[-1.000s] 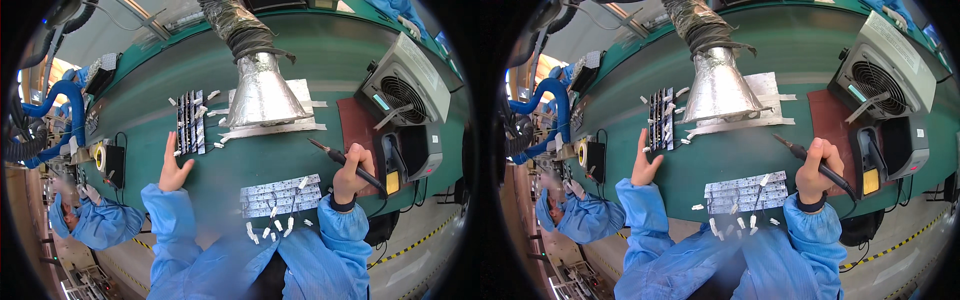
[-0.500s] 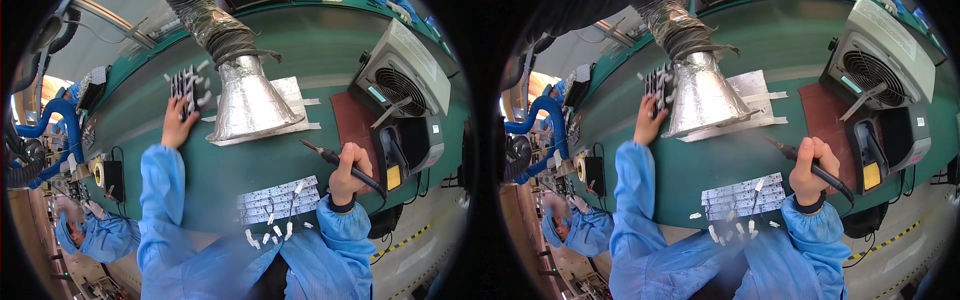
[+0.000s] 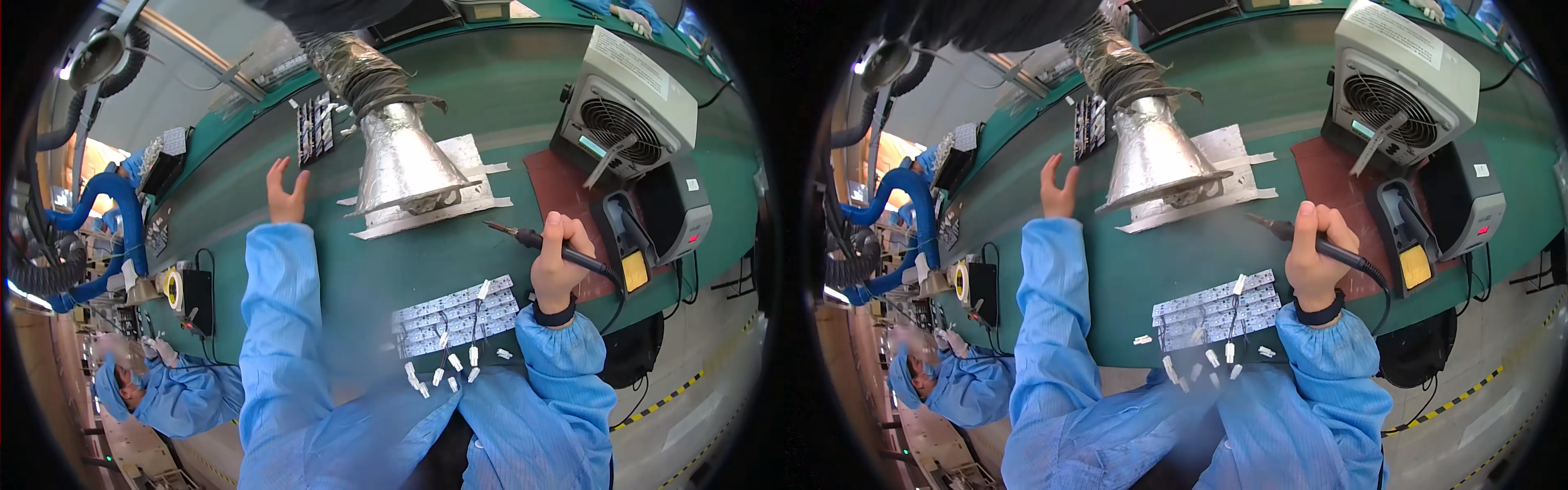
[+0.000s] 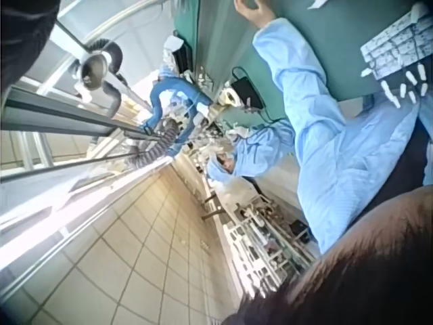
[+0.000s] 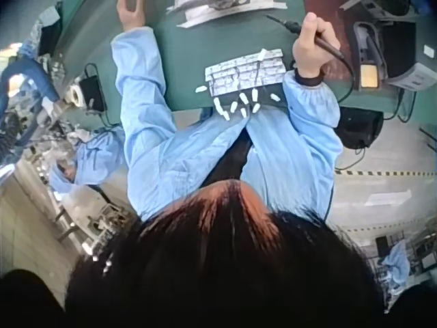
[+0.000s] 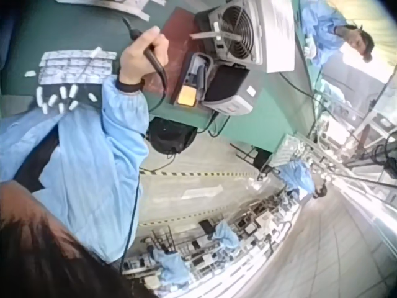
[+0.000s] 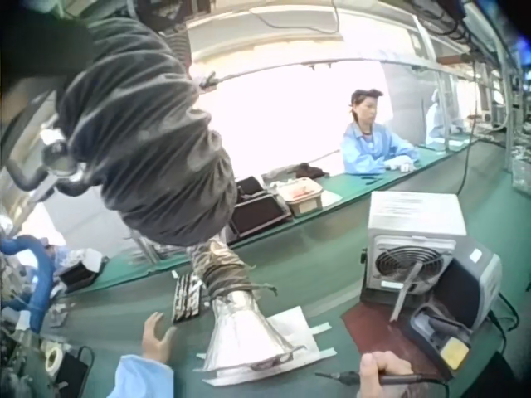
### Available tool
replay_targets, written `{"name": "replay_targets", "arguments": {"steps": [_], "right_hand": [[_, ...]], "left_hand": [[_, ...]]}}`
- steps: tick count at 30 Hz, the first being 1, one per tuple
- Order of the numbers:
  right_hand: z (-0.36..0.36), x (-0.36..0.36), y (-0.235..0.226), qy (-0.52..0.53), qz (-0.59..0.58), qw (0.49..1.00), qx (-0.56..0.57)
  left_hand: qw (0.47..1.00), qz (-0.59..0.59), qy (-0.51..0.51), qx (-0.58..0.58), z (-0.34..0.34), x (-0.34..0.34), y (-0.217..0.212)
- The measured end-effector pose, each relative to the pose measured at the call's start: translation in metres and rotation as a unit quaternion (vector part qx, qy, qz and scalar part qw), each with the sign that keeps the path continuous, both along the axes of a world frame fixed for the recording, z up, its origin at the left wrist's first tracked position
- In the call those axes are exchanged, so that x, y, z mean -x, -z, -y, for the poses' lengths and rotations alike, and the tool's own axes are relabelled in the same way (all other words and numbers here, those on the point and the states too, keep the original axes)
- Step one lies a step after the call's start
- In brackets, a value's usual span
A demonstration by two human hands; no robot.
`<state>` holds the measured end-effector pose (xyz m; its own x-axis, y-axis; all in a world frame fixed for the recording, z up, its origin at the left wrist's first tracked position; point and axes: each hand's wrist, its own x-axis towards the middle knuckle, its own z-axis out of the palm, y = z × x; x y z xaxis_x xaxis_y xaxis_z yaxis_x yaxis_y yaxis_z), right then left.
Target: The person solders wire connectors onto LED strips using a soldering iron and places the strips on the work table and conveyor belt.
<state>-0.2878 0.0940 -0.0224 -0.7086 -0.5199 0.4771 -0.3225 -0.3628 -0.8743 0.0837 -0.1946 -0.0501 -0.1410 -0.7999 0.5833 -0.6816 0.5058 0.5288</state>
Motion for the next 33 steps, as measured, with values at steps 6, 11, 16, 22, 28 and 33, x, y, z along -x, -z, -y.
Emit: {"name": "replay_targets", "arguments": {"steps": [6,11,16,22,28,33], "right_hand": [[0.005,-0.008,0.002,-0.008,0.044,0.999,0.026],[0.005,-0.007,0.0,0.044,-0.001,0.999,0.01],[-0.022,-0.008,-0.01,-0.007,-0.033,0.999,0.022],[-0.107,-0.027,0.012,0.148,-0.117,0.982,-0.015],[-0.139,-0.048,0.07,0.121,-0.029,0.992,0.001],[-0.123,-0.046,0.09,0.237,-0.097,0.967,0.003]], "left_hand": [[0.956,-0.249,0.153,-0.033,-0.128,0.018,-0.097],[0.885,-0.267,0.371,0.09,-0.207,0.044,-0.168],[0.772,-0.226,0.567,0.175,-0.246,0.063,-0.208],[0.644,-0.292,0.698,-0.111,-0.271,0.087,-0.192],[0.465,-0.408,0.744,-0.251,-0.309,0.1,-0.193],[0.383,-0.444,0.751,-0.304,-0.298,0.089,-0.2]]}}
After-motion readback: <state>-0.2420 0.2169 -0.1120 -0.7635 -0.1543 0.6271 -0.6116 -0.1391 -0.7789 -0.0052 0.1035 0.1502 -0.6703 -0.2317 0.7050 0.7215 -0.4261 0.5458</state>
